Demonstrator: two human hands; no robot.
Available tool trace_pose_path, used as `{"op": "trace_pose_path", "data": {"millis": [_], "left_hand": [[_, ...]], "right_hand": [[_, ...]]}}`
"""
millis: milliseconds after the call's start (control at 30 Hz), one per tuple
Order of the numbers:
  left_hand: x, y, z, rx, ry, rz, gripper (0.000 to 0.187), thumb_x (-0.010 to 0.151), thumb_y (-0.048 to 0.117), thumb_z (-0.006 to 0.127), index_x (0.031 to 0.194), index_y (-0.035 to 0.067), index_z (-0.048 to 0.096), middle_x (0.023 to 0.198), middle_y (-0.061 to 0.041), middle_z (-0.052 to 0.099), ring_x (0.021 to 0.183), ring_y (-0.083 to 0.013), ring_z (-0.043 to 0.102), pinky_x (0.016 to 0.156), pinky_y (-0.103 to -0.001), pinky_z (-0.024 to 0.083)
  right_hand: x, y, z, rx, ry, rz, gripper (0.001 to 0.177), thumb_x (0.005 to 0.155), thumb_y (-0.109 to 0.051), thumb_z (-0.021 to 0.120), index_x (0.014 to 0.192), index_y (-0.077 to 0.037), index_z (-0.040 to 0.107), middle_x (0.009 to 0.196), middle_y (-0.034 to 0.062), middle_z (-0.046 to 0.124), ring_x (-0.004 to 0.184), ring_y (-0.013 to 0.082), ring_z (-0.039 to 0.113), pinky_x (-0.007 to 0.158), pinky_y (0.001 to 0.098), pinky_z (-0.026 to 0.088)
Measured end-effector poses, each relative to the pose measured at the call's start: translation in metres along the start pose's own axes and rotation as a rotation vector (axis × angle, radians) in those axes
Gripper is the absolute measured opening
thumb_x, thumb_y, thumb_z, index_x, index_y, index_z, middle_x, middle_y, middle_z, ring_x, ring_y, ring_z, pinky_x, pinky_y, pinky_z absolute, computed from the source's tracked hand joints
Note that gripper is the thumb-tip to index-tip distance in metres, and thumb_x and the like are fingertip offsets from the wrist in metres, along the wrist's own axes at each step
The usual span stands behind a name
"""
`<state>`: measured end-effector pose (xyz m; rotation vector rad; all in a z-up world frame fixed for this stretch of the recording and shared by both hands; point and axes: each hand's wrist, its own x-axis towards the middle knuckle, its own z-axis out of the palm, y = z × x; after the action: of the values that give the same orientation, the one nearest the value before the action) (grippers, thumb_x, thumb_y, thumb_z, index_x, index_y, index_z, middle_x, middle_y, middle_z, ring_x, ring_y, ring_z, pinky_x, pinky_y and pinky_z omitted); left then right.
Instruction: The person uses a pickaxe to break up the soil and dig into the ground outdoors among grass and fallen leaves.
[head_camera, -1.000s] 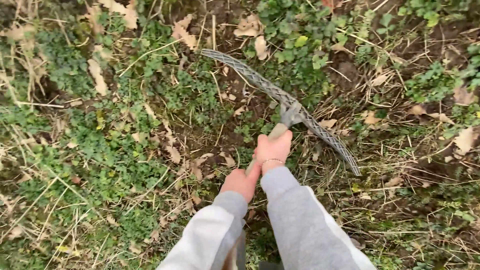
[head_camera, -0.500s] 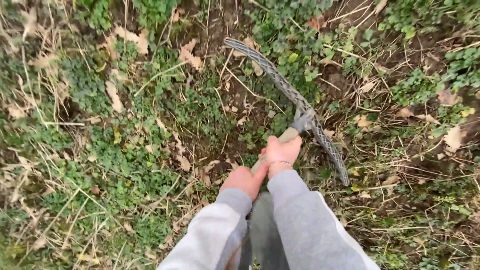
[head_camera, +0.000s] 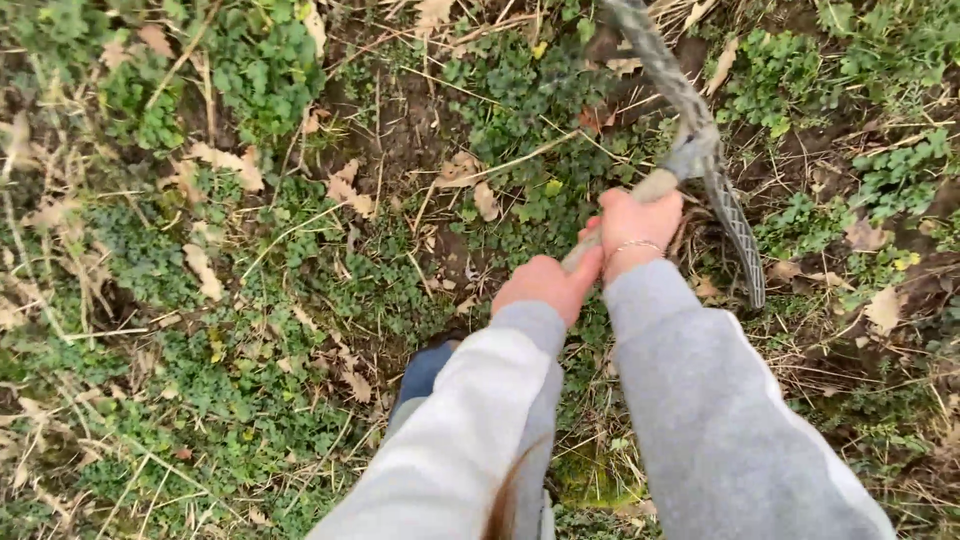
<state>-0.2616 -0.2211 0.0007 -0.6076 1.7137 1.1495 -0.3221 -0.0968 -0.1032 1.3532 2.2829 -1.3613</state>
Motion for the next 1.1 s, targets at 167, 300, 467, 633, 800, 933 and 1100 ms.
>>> {"op": "trace_pose_path", "data": {"millis": [167,300,467,633,800,933,1100], "left_hand": [[-0.017,-0.026,-0.025,0.031,-0.068,-0.116,0.082,0.091,0.072,0.038,0.117,0.001,0.068,0.108,-0.02,0.072,0.109,-0.0352,0.071,0.093,-0.048,0.054],[-0.013,-0.095,-0.029,-0.014,-0.053,-0.218,0.079,0.091,0.065,0.039,0.119,-0.002,0.068,0.109,-0.024,0.071,0.114,-0.0383,0.069,0.097,-0.05,0.052],[-0.031,-0.163,-0.019,-0.054,0.027,-0.32,0.075,0.087,0.068,0.04,0.106,0.003,0.074,0.104,-0.02,0.074,0.105,-0.0376,0.067,0.09,-0.047,0.051],[-0.049,-0.193,-0.011,-0.076,0.104,-0.436,0.068,0.085,0.072,0.041,0.075,0.009,0.064,0.087,-0.017,0.073,0.085,-0.0396,0.065,0.079,-0.044,0.048],[-0.025,-0.149,-0.001,0.007,0.1,-0.176,0.078,0.086,0.074,0.04,0.096,0.003,0.07,0.102,-0.026,0.071,0.102,-0.0494,0.064,0.085,-0.057,0.044],[-0.006,-0.058,-0.042,-0.049,-0.063,-0.113,0.087,0.083,0.076,0.038,0.114,0.002,0.071,0.11,-0.022,0.073,0.115,-0.0363,0.068,0.098,-0.049,0.053],[0.007,-0.022,-0.072,0.004,-0.01,-0.009,0.079,0.093,0.071,0.037,0.11,0.002,0.071,0.101,-0.021,0.073,0.104,-0.0359,0.072,0.091,-0.048,0.055]], "right_hand": [[-0.065,-0.001,0.019,-0.159,-0.049,0.046,0.054,0.075,-0.008,0.069,0.127,-0.006,0.053,0.109,0.0143,0.069,0.077,0.0259,0.077,0.083,0.0422,0.06],[-0.117,0.027,0.044,-0.091,-0.143,0.136,0.062,0.085,0.0,0.062,0.143,-0.001,0.042,0.091,0.0149,0.069,0.053,0.0231,0.069,0.065,0.0339,0.063],[-0.176,0.038,0.06,-0.137,-0.213,0.26,0.039,0.082,-0.003,0.059,0.117,-0.005,0.041,0.077,0.0137,0.06,0.042,0.0241,0.056,0.046,0.0384,0.051],[-0.206,0.039,0.058,-0.066,-0.224,0.348,0.023,0.079,-0.001,0.055,0.094,-0.011,0.04,0.066,0.0118,0.047,0.036,0.025,0.045,0.032,0.0419,0.04],[-0.174,-0.016,0.037,0.067,-0.144,0.252,0.034,0.077,0.01,0.056,0.102,-0.007,0.04,0.073,0.0156,0.05,0.038,0.0228,0.047,0.031,0.0402,0.038],[-0.087,-0.02,0.034,-0.094,-0.132,-0.11,0.053,0.077,0.002,0.06,0.128,0.0,0.044,0.075,0.0141,0.066,0.045,0.0226,0.069,0.044,0.0323,0.06],[-0.031,-0.014,0.065,-0.145,-0.006,-0.147,0.053,0.071,-0.005,0.068,0.122,-0.004,0.051,0.092,0.0136,0.07,0.051,0.0206,0.074,0.053,0.0337,0.064]]}}
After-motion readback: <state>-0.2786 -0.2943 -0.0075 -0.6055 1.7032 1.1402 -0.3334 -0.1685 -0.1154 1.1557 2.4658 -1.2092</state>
